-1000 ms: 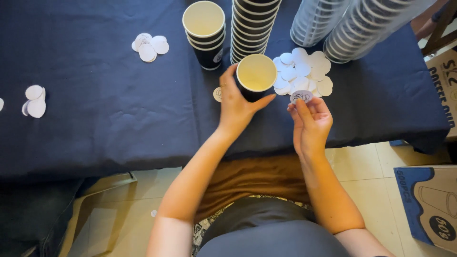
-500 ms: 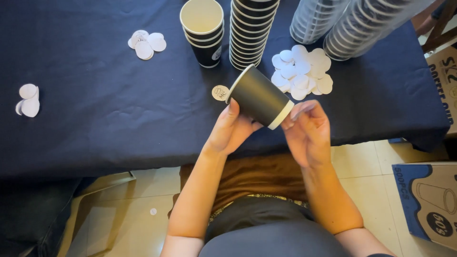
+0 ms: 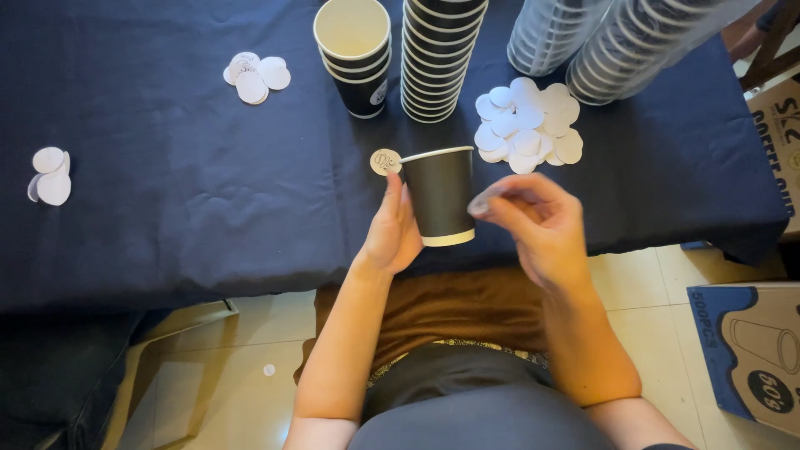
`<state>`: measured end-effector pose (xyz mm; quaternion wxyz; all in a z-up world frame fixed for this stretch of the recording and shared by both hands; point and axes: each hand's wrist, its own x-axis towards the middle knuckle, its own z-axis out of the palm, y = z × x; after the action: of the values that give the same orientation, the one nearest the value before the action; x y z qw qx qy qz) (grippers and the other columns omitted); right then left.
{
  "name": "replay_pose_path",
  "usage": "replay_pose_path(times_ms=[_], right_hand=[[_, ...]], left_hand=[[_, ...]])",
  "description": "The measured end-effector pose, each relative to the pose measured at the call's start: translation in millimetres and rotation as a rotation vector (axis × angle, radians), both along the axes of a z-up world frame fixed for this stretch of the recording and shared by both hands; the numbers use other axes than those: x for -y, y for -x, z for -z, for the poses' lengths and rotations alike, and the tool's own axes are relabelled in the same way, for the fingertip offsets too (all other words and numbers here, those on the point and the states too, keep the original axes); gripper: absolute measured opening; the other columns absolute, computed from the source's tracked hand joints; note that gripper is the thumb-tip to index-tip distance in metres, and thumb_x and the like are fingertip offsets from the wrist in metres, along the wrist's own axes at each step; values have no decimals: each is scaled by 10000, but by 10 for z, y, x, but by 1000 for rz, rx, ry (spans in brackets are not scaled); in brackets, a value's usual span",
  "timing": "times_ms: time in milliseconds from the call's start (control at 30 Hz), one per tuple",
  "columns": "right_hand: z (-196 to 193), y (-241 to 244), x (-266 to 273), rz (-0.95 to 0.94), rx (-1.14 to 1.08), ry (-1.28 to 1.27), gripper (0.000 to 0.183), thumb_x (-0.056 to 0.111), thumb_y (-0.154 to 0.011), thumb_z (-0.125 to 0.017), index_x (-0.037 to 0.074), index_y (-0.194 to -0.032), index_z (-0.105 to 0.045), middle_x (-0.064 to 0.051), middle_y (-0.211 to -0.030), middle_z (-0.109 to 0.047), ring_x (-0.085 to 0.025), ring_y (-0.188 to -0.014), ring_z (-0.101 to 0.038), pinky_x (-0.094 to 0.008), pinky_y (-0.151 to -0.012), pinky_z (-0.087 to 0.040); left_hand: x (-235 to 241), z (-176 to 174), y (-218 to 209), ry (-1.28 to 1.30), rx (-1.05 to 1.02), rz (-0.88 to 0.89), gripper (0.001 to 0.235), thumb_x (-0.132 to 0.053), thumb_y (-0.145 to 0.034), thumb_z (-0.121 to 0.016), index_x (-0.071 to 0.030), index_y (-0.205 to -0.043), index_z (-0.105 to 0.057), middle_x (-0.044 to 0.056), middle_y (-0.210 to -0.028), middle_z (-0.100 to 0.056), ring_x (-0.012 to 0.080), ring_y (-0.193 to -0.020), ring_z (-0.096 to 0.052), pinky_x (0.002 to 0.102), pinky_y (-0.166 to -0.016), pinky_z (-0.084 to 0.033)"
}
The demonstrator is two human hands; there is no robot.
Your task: Applying small circular stickers to the exterior of paper coffee cups
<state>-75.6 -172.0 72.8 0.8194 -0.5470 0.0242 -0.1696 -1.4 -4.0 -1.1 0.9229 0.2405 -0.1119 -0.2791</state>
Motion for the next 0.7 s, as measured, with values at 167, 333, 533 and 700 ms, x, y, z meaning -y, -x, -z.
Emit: replay_pose_path(times_ms=[167,333,533,700], right_hand=[[53,-59,-37,-32,-70,98,149,-111,-856,-745,-112,-998,-700,-214,-915,-724,-211,-794,-748,-406,-783,-676],[-32,-83,-36,-18,-102,285,230,-94,-838,-782,-77,-1063,-737,-167,-893,-721,-160,-779,-724,-378,-768,-678],[-159,-57,-28,-87,-199,424,528,-26,-828,-811,32,-1320,-629,-120,-876,-721,-98,-781,-679,-238,-775,-626],[-171,-42,-13,-126,-283,405,518,4,-816,-835,67,-1167,-458,-120,-836,-740,-84,-726,-650,-185,-716,-587]], left_hand=[[-43,191,-18,-201,57,-52,587,-224,-1070,-580,-62,-1589,-358,210,-1494,-522,317,-1354,-540,556,-1117,-455],[-24,278,18,-243,98,-83,576,-223,-1087,-559,-63,-1595,-342,204,-1514,-505,302,-1377,-518,525,-1131,-451],[-1,242,93,-292,196,-100,622,-229,-1109,-507,-101,-1645,-218,144,-1618,-369,253,-1459,-388,485,-1196,-369],[-18,164,103,-286,250,-70,651,-259,-1118,-471,-120,-1664,-145,132,-1675,-257,250,-1518,-272,488,-1239,-291]])
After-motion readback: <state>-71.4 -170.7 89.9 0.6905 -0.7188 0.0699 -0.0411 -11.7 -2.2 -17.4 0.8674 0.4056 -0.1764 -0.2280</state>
